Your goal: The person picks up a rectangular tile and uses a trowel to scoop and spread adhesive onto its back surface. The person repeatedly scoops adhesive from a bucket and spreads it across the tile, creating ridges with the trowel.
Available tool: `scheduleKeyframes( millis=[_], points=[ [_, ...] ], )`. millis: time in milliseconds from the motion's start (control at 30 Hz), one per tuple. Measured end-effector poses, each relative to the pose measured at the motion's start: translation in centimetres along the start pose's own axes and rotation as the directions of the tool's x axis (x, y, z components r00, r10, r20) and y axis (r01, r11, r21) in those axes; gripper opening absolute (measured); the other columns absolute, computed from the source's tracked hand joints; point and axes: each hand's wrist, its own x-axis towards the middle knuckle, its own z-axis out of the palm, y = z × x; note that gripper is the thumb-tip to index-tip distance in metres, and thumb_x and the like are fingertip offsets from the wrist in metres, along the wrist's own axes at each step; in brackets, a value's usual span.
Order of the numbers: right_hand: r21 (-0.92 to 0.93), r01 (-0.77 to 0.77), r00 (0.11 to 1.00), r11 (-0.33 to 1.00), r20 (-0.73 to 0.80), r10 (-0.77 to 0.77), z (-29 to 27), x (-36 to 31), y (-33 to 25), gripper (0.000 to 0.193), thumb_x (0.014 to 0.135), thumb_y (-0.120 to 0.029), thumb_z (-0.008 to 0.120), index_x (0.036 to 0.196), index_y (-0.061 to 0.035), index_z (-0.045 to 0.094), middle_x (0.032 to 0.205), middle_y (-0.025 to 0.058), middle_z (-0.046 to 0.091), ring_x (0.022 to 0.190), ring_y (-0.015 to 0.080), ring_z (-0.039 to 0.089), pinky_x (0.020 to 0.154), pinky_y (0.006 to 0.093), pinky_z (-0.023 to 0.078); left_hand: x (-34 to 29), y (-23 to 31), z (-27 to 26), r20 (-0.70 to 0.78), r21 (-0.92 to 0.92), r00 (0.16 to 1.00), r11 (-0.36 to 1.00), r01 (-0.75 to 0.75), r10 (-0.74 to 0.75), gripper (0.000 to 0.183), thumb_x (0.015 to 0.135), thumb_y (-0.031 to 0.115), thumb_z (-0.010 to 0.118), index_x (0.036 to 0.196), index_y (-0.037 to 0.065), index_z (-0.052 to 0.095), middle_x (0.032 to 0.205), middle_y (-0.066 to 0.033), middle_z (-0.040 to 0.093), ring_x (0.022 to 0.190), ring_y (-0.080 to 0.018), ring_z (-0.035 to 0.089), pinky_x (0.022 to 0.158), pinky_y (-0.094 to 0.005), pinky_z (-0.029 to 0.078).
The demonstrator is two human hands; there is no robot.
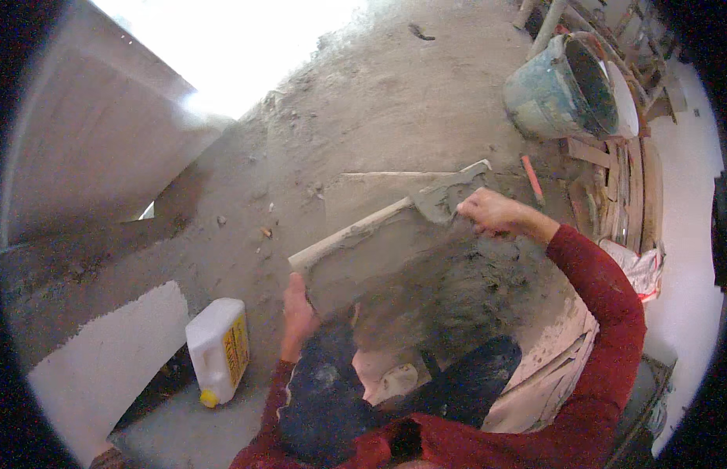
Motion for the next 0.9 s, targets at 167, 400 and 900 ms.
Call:
scheduleKeyframes(
  millis=[167, 400, 900],
  points=[
    [0.239, -0.217, 0.976, 0.946, 0.085, 0.202, 4.0, 0.7, -11.9, 0.036, 0.098, -0.023, 0.038, 0.079, 0.0039, 0.051, 0.054, 0.0102, 0.050, 0.039, 0.0192, 0.051, 0.036, 0.0356, 0.043, 0.9, -3.1, -1.2, -0.015, -0.003, 0.994, 0.994, -0.111, 0.111, 0.058, 0.101, 0.045, 0.031, 0.119, -0.005, 0.054, 0.112, -0.0143, 0.062, 0.098, -0.0228, 0.062, 0.085, -0.0353, 0.050],
    [0.285, -0.250, 0.965, 0.925, 0.150, 0.215, 5.3, 0.1, -19.6, 0.039, 0.096, -0.017, 0.037, 0.075, 0.0107, 0.056, 0.058, 0.0231, 0.057, 0.045, 0.0348, 0.061, 0.049, 0.0430, 0.054, -1.4, 0.9, 1.4, 0.147, -0.430, 0.989, 0.900, 0.069, -0.006, 0.058, 0.102, 0.044, 0.028, 0.124, -0.004, 0.051, 0.117, -0.0133, 0.060, 0.108, -0.0238, 0.059, 0.094, -0.0383, 0.048],
    [0.522, 0.090, 0.957, 0.848, 0.189, -0.218, 4.1, 0.5, -20.7, 0.034, 0.099, -0.028, 0.041, 0.085, -0.0016, 0.058, 0.053, 0.0036, 0.051, 0.039, 0.0111, 0.048, 0.036, 0.0270, 0.038, -0.1, -2.1, -0.2, 0.178, -0.665, 0.984, 0.734, 0.140, -0.027, 0.082, 0.092, 0.068, 0.019, 0.139, 0.003, 0.036, 0.134, -0.0132, 0.048, 0.121, -0.0288, 0.049, 0.100, -0.0464, 0.041]
  ],
)
